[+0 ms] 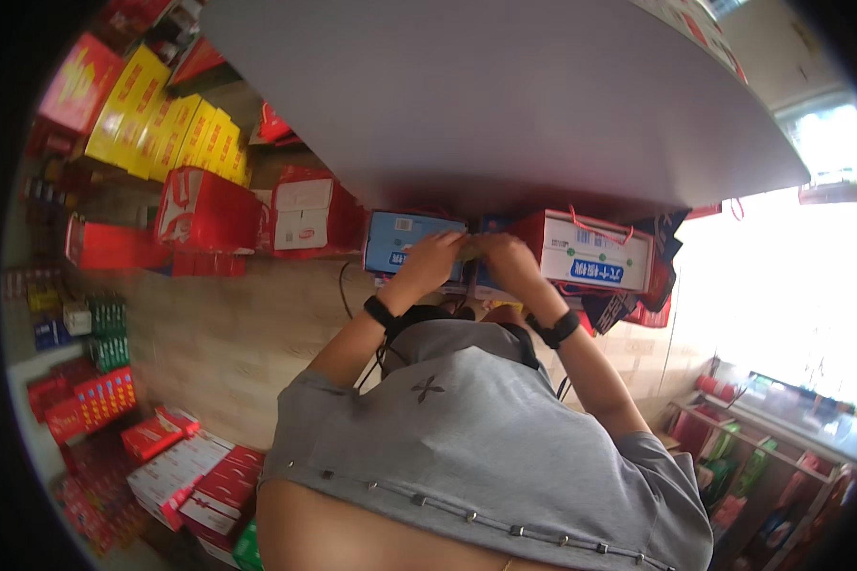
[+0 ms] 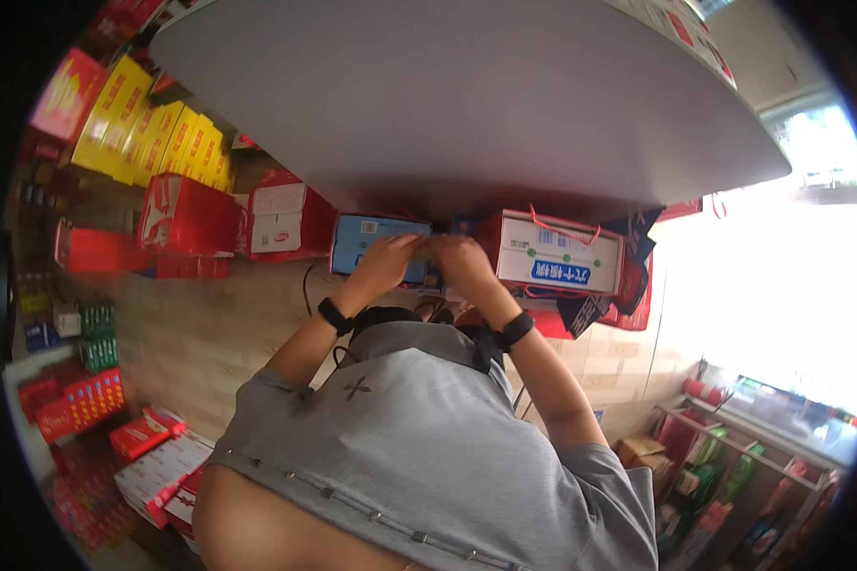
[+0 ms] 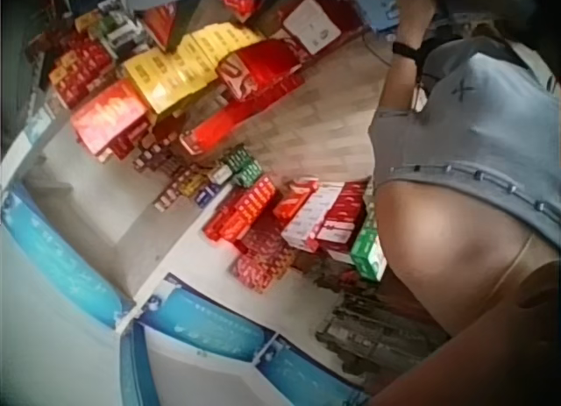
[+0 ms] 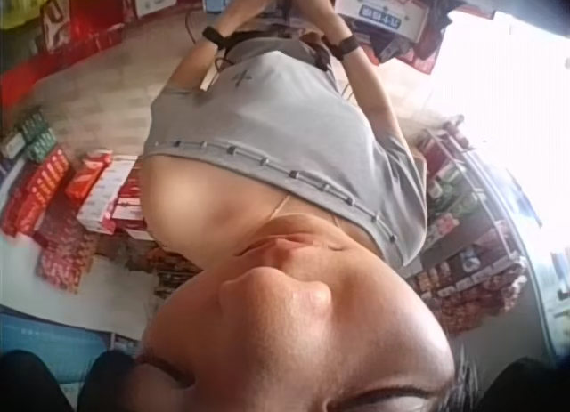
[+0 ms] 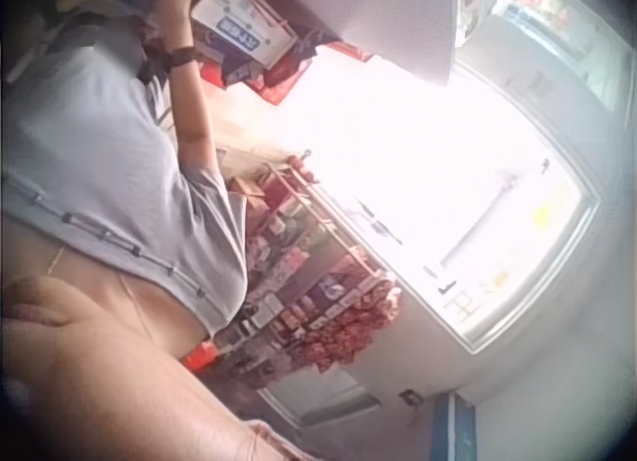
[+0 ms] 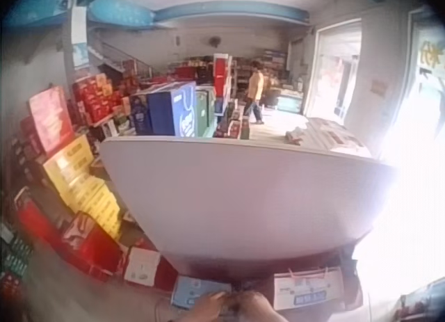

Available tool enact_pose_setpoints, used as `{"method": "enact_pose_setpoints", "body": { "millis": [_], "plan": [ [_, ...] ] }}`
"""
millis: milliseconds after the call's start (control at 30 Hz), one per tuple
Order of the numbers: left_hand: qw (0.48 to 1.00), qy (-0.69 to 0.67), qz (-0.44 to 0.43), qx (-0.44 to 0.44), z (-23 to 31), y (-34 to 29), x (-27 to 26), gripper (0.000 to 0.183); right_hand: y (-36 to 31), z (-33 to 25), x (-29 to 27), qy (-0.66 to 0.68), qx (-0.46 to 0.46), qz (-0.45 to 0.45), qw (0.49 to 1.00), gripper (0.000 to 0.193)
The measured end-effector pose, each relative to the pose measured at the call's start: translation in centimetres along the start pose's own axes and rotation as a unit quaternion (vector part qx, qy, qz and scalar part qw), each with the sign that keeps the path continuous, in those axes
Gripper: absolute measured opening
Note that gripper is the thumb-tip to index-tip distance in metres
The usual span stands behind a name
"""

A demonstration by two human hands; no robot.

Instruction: Cleaning the surfaces of various cardboard and plastic boxes using a cloth.

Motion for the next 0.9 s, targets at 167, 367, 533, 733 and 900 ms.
{"method": "enact_pose_setpoints", "body": {
  "millis": [167, 367, 533, 733, 900],
  "plan": [
    [0.994, 0.054, 0.037, -0.092, -1.1, -4.4, -0.4, 0.036, 1.8, 1.2, 7.6, 0.013, -0.137, 0.009, 0.991, 0.034],
    [0.94, 0.035, -0.14, -0.311, -2.6, -10.4, 2.6, 0.035, 0.9, 1.4, 13.9, -0.064, -0.198, -0.119, 0.971, 0.028],
    [0.966, 0.164, -0.056, -0.193, -2.3, -13.1, 7.6, 0.039, -0.5, 5.2, 17.1, -0.119, -0.209, -0.224, 0.944, 0.026],
    [0.957, 0.147, -0.1, -0.228, 0.3, -12.1, 10.5, 0.041, -1.1, 4.5, 13.8, -0.119, -0.191, -0.282, 0.933, 0.021],
    [0.952, 0.118, -0.087, -0.268, 0.5, -10.9, 14.4, 0.039, -1.7, 5.3, 13.3, -0.178, -0.177, -0.272, 0.929, 0.016]
  ]
}}
Point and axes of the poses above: each hand's wrist, its own y-axis towards the middle knuckle, its own x-axis out of the palm, z = x × y, the point moved 2 cm from there along y, towards the middle knuckle, and after that the axes turned 4 degrees about z, right-handed, at the moved point
